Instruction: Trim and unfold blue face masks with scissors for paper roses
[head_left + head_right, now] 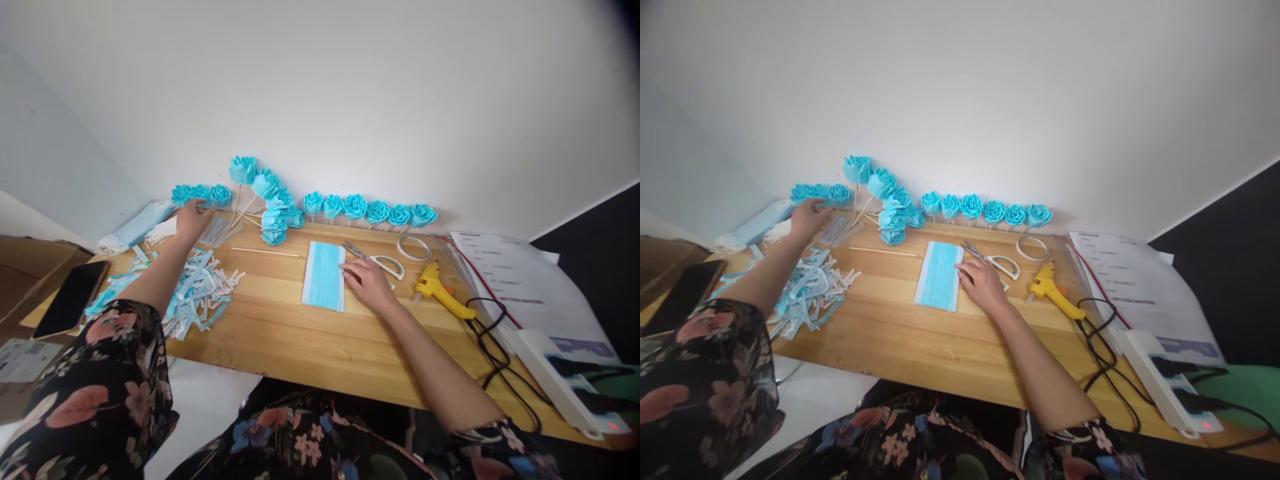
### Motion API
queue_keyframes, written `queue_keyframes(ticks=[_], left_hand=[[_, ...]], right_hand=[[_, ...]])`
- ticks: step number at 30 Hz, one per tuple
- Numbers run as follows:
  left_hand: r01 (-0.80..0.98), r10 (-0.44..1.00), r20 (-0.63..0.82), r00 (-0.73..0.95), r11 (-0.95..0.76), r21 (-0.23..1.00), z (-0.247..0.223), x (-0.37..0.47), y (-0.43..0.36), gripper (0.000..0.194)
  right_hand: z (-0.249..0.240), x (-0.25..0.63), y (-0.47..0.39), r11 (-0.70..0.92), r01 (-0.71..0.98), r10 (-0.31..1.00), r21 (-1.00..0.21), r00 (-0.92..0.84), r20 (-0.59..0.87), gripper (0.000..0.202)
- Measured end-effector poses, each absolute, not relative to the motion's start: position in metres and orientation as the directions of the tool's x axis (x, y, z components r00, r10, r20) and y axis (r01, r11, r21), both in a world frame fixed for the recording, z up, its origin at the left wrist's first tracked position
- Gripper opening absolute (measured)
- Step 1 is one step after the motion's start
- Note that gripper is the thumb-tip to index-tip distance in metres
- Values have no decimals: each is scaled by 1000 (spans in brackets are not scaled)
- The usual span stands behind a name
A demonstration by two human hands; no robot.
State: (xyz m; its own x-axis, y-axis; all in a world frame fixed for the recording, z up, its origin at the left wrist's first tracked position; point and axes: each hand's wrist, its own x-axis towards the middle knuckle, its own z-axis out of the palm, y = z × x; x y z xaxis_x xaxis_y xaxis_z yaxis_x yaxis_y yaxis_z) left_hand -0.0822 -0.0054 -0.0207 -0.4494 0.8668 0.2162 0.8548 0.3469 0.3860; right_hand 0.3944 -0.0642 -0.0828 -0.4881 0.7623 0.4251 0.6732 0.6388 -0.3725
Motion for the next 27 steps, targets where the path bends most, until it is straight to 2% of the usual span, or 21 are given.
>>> queue_keyframes(ticks=[6, 10, 13, 16, 19, 22, 27], left_hand=[[829, 818, 297, -493, 337, 448, -14, -59, 7, 55], [862, 833, 291, -471, 364, 351, -11, -50, 11, 67], [881, 833, 300, -466, 405, 243, -11, -53, 17, 59], [900, 843, 319, -433, 387, 198, -11, -59, 24, 45], [911, 860, 310, -406, 353, 213, -6, -61, 27, 34], [902, 860, 302, -412, 339, 266, 5, -60, 27, 34], [895, 802, 425, -420, 287, 342, 30, -62, 23, 37]], right_hand=[[-82, 395, -65, 632, 678, 769, -376, -487, 415, 23], [-82, 396, -64, 630, 678, 770, -378, -486, 413, 24], [-82, 396, -64, 635, 675, 768, -375, -495, 408, 24], [-82, 396, -64, 630, 680, 771, -376, -489, 408, 23], [-82, 396, -64, 625, 680, 775, -383, -482, 409, 22], [-81, 395, -65, 625, 678, 776, -386, -486, 403, 22], [-81, 395, -65, 623, 671, 779, -402, -487, 395, 23]])
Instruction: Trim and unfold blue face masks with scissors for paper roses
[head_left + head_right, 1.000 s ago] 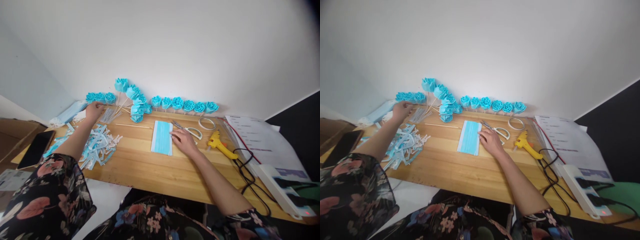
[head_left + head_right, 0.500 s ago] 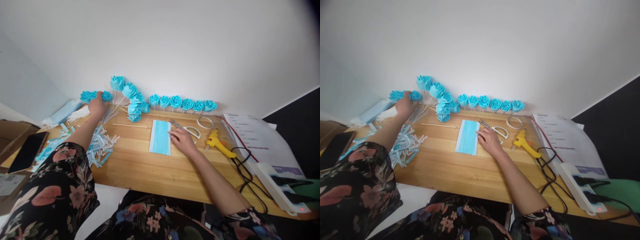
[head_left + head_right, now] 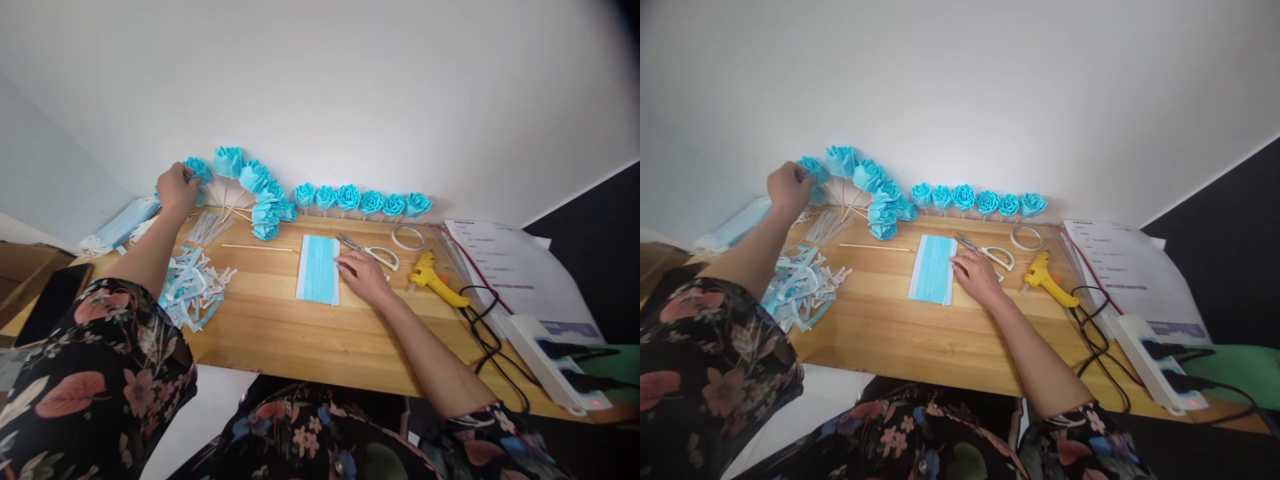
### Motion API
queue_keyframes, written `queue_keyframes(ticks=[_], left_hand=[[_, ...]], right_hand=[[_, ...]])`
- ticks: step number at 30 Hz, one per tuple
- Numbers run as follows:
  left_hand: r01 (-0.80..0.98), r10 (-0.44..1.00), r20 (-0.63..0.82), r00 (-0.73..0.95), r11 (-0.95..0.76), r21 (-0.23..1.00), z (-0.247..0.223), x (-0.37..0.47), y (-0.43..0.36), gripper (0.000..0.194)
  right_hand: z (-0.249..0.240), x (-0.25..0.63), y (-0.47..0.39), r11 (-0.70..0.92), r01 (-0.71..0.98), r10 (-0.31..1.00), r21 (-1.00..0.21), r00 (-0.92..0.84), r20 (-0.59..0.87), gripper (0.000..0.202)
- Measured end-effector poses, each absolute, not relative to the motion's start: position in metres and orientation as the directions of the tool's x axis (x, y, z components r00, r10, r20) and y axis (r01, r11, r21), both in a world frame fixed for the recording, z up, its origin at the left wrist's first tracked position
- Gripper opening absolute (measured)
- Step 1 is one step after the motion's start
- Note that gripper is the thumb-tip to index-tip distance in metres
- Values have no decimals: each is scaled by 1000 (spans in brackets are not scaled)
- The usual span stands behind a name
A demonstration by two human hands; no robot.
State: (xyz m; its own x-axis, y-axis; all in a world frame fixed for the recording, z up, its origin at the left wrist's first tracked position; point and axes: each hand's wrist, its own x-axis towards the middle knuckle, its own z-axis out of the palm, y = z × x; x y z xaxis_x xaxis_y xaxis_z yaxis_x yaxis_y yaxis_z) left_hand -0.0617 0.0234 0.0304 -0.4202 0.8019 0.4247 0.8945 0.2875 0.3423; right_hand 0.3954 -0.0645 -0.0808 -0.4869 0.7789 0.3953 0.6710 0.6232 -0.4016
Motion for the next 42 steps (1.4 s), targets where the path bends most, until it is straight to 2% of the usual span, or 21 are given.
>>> queue_keyframes(ticks=[4, 10, 18, 24, 36, 42], left_hand=[[897, 781, 466, -415, 265, 353, 38, -63, 10, 37], [883, 788, 427, -444, 303, 359, 25, -63, -15, 33], [888, 731, 535, -423, 220, 403, 33, -68, -2, 29], [912, 765, 521, -378, 210, 353, 24, -61, -13, 28], [919, 786, 515, -342, 165, 360, 15, -61, -20, 34], [904, 758, 568, -322, 69, 422, 11, -70, -25, 42]], right_hand=[[-81, 395, -64, 619, 673, 783, -405, -485, 391, 23], [-82, 395, -64, 628, 668, 774, -398, -487, 404, 23], [-83, 396, -62, 626, 676, 776, -389, -492, 395, 22], [-82, 396, -63, 627, 675, 775, -388, -493, 395, 22], [-84, 396, -63, 636, 666, 768, -390, -493, 410, 22], [-82, 396, -63, 629, 678, 774, -381, -495, 396, 21]])
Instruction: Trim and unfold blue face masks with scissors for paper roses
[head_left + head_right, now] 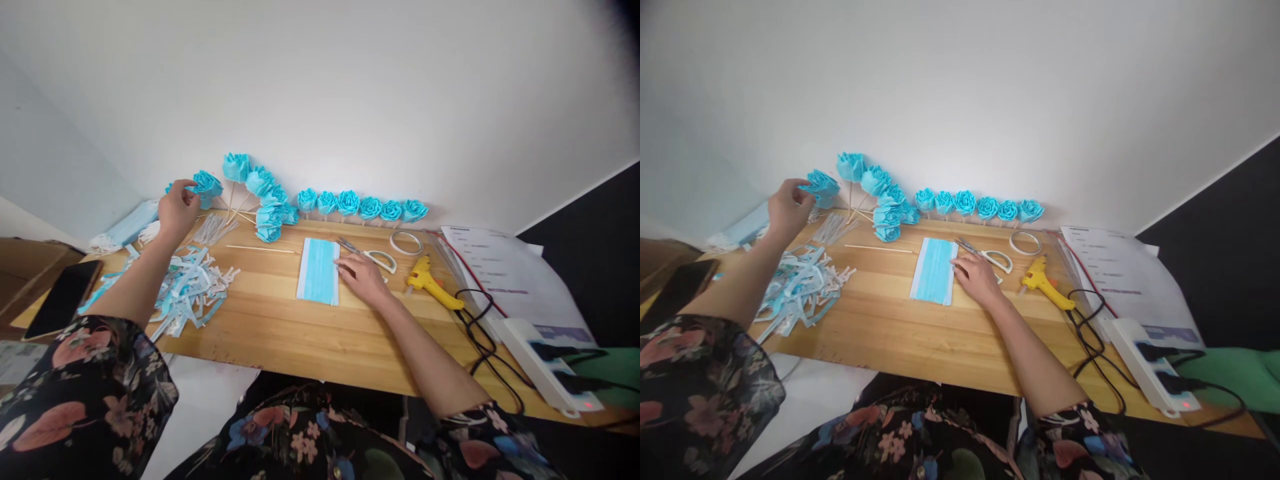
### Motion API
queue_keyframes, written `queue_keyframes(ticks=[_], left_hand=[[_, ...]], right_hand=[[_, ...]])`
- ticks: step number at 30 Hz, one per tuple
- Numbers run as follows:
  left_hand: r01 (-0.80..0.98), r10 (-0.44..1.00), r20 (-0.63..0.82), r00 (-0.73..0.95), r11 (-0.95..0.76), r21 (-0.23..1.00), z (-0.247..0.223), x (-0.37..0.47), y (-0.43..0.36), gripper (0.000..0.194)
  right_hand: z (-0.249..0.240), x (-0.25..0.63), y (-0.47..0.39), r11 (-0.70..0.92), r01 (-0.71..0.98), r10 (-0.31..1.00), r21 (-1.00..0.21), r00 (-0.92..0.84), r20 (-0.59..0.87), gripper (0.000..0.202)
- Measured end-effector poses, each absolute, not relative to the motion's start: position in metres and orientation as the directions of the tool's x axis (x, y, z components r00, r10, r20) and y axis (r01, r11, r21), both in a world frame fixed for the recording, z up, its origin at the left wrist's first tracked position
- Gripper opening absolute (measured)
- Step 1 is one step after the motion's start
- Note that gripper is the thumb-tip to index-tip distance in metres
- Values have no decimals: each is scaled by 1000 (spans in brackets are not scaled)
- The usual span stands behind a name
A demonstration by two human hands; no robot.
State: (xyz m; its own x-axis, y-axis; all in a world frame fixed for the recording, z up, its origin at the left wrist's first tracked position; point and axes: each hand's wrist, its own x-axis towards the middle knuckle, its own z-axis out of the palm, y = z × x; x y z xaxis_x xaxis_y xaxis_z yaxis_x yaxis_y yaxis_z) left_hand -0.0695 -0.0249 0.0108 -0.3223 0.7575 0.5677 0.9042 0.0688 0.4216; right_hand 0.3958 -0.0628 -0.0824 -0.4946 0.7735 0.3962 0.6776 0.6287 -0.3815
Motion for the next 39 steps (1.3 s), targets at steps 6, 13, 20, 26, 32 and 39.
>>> queue_keyframes(ticks=[6, 13, 20, 26, 32, 39], left_hand=[[863, 695, 556, -456, 193, 467, 6, -97, -21, 46], [889, 839, 331, -433, 336, 311, -7, -107, 5, 43], [903, 830, 360, -426, 365, 227, -25, -113, 27, 43], [905, 805, 421, -419, 333, 264, -18, -111, 29, 32], [933, 829, 440, -346, 252, 259, 3, -110, 16, 28], [935, 820, 456, -347, 260, 243, 15, -105, 19, 28]], right_hand=[[-83, 396, -62, 637, 667, 768, -387, -499, 402, 21], [-81, 397, -63, 633, 667, 771, -392, -495, 401, 22], [-80, 397, -64, 641, 661, 764, -391, -495, 415, 22], [-84, 397, -63, 634, 667, 768, -392, -484, 420, 22], [-85, 397, -63, 622, 669, 779, -406, -482, 400, 23], [-83, 396, -63, 633, 670, 770, -389, -492, 405, 22]])
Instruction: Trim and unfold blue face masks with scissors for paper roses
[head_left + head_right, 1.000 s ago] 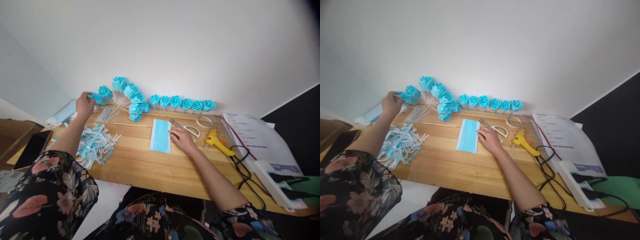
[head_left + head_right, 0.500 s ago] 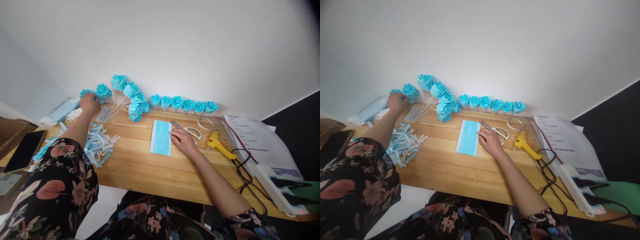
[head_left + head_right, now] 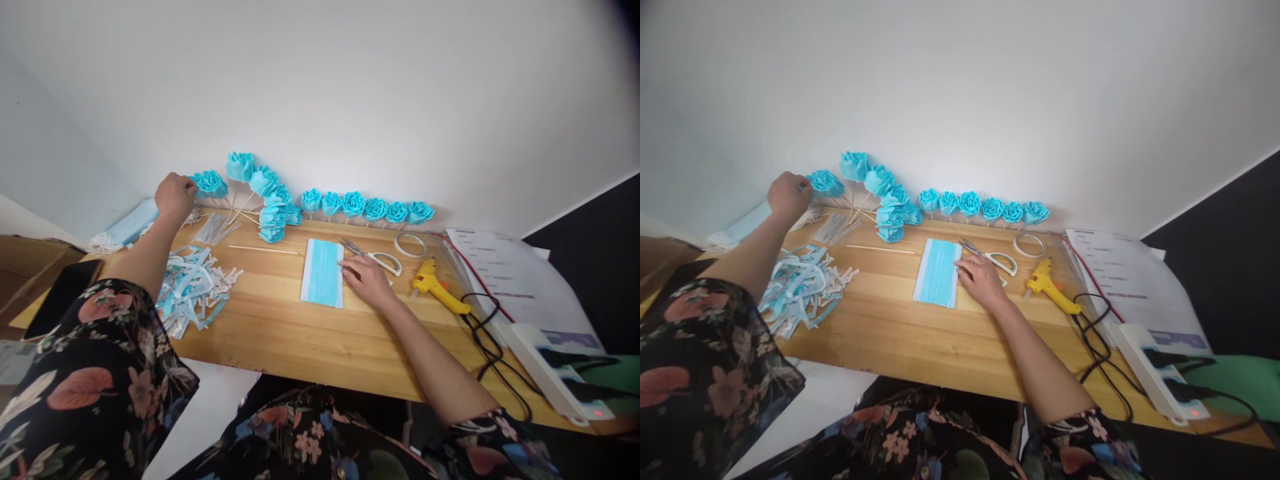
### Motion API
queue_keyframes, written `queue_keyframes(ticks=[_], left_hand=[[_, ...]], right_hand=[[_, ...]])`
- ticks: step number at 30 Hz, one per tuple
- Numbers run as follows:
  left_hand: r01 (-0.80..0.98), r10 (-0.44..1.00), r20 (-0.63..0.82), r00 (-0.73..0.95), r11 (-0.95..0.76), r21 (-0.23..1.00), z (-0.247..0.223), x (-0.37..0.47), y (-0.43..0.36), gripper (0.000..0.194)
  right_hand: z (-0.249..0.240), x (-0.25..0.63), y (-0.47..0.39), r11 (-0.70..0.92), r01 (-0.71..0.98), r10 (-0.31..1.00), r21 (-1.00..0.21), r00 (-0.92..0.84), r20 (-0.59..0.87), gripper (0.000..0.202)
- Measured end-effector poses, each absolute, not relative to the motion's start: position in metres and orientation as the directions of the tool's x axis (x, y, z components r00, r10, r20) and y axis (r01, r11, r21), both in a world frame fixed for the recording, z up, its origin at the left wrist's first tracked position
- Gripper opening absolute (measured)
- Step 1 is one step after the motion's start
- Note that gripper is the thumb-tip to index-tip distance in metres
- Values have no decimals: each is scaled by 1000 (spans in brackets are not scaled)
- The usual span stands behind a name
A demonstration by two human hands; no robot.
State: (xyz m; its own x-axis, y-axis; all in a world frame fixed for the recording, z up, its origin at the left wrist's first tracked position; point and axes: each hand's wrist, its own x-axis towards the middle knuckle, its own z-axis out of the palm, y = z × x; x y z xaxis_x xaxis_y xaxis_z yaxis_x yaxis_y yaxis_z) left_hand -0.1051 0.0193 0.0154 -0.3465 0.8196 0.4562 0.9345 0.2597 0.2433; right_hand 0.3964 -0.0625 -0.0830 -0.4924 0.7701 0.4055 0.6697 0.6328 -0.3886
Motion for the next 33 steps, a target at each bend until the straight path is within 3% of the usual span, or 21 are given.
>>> queue_keyframes(ticks=[5, 14, 22, 33], left_hand=[[932, 797, 497, -343, 225, 283, 30, -97, 23, 26], [970, 810, 534, -243, 186, 159, 12, -97, -14, 32], [948, 752, 589, -297, 161, 273, 20, -95, -1, 32], [949, 736, 611, -291, 143, 280, 43, -90, 11, 31]], right_hand=[[-82, 397, -62, 644, 657, 761, -391, -498, 417, 22], [-83, 397, -63, 628, 672, 773, -391, -486, 407, 24], [-82, 396, -62, 629, 671, 773, -392, -490, 402, 23], [-84, 397, -61, 638, 663, 766, -392, -494, 412, 23]])
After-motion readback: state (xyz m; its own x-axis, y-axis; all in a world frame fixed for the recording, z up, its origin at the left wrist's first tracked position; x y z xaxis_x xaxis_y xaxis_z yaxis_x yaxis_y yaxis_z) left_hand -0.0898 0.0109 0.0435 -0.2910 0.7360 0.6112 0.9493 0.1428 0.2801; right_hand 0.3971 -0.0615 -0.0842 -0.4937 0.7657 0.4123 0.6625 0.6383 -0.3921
